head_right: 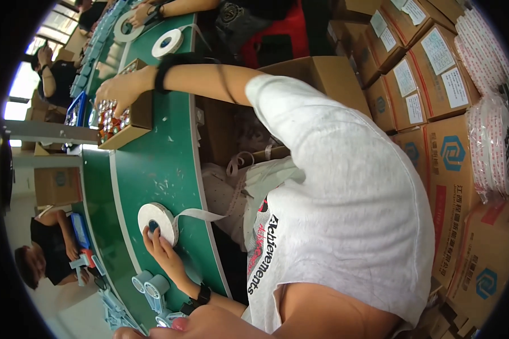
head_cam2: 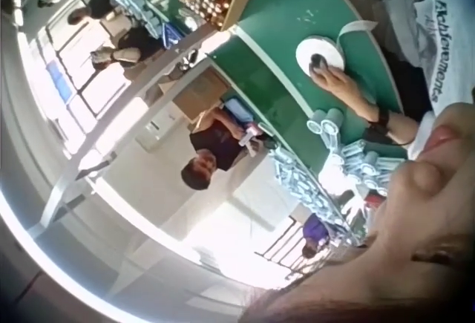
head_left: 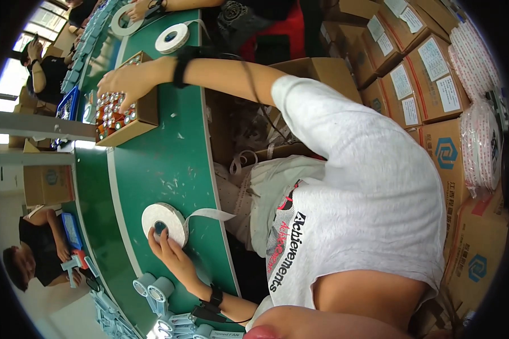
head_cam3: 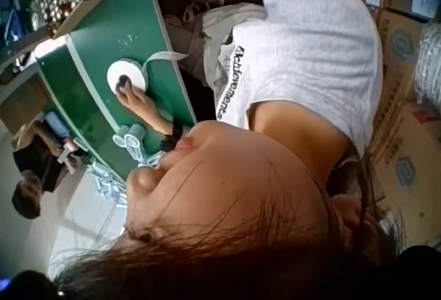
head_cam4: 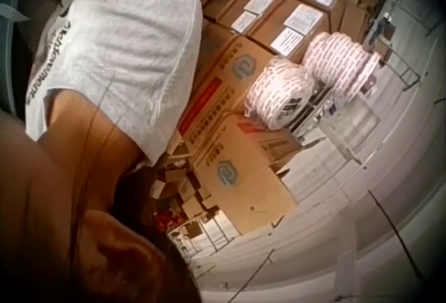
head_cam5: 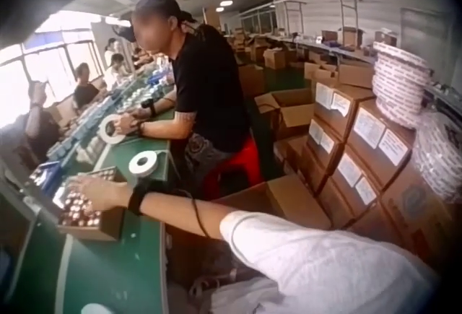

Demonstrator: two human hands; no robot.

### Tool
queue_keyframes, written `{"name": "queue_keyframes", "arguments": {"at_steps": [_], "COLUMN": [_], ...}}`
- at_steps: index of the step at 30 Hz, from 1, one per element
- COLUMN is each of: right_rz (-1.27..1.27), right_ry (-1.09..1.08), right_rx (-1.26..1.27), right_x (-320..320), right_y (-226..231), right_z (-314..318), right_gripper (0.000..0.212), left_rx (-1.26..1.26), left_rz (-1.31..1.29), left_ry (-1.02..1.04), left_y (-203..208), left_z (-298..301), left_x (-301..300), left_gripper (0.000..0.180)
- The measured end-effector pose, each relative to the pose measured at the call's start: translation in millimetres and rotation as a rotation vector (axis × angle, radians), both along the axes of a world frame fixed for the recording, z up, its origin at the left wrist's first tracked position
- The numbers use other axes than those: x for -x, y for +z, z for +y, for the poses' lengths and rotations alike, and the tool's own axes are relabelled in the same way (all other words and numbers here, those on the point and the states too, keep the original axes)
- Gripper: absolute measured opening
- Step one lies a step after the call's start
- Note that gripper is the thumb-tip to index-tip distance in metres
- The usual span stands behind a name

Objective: The person pulls tape from a roll, presses it onto a battery, and tears the tape before pressing the battery into the compartment of a fan housing. This process is repeated for several fan units.

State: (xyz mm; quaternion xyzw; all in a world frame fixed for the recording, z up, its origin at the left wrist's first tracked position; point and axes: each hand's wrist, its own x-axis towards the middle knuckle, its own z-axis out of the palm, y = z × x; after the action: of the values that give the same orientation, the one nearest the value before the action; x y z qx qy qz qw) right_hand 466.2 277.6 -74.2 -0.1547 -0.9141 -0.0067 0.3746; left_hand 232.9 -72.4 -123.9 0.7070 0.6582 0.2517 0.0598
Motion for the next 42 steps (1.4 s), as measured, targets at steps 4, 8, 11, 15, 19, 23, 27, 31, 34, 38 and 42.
{"name": "queue_keyframes", "arguments": {"at_steps": [4, 8, 11, 15, 19, 23, 27, 31, 34, 38, 42], "right_rz": [-0.428, -0.628, -0.600, -0.579, -0.568, -0.540, -0.607, -0.716, -0.596, -0.365, -0.561], "right_ry": [-0.157, -0.296, -0.267, -0.269, -0.423, -0.501, -0.460, -0.479, -0.501, -0.436, -0.587], "right_rx": [0.139, 0.141, 0.032, -0.034, 0.110, 0.161, 0.146, 0.160, 0.077, 0.025, 0.037], "right_x": [100.3, 108.2, 126.5, 132.1, 148.2, 154.8, 149.3, 166.8, 185.9, 189.0, 191.5], "right_y": [9.0, -11.3, -19.9, -17.0, -6.1, -22.2, -23.6, -18.6, -27.4, -44.8, -15.1], "right_z": [14.5, 42.9, 39.7, 28.7, 28.4, 26.3, 22.1, 29.1, 17.6, 22.9, -28.0], "right_gripper": [0.067, 0.068, 0.067, 0.062, 0.058, 0.058, 0.060, 0.065, 0.060, 0.051, 0.056], "left_rx": [-0.005, -0.005, 0.000, -0.005, -0.019, -0.030, -0.029, -0.020, -0.039, -0.075, -0.077], "left_rz": [-0.007, -0.040, -0.047, -0.028, -0.047, -0.068, -0.052, -0.057, -0.063, -0.074, -0.097], "left_ry": [0.049, -0.025, 0.012, 0.037, 0.029, 0.050, 0.068, 0.104, 0.104, 0.107, 0.127], "left_y": [2.7, -0.4, 1.4, -1.6, -5.9, -13.8, -10.3, -10.2, -12.2, -15.4, -15.0], "left_z": [-15.1, 7.1, -3.3, -5.5, -3.8, -0.5, -0.4, -5.5, -16.2, -20.9, -37.9], "left_x": [14.7, 15.9, 22.7, 27.9, 31.3, 28.3, 30.7, 34.7, 48.9, 59.0, 67.0], "left_gripper": [0.026, 0.026, 0.025, 0.025, 0.024, 0.024, 0.024, 0.023, 0.023, 0.023, 0.023]}}
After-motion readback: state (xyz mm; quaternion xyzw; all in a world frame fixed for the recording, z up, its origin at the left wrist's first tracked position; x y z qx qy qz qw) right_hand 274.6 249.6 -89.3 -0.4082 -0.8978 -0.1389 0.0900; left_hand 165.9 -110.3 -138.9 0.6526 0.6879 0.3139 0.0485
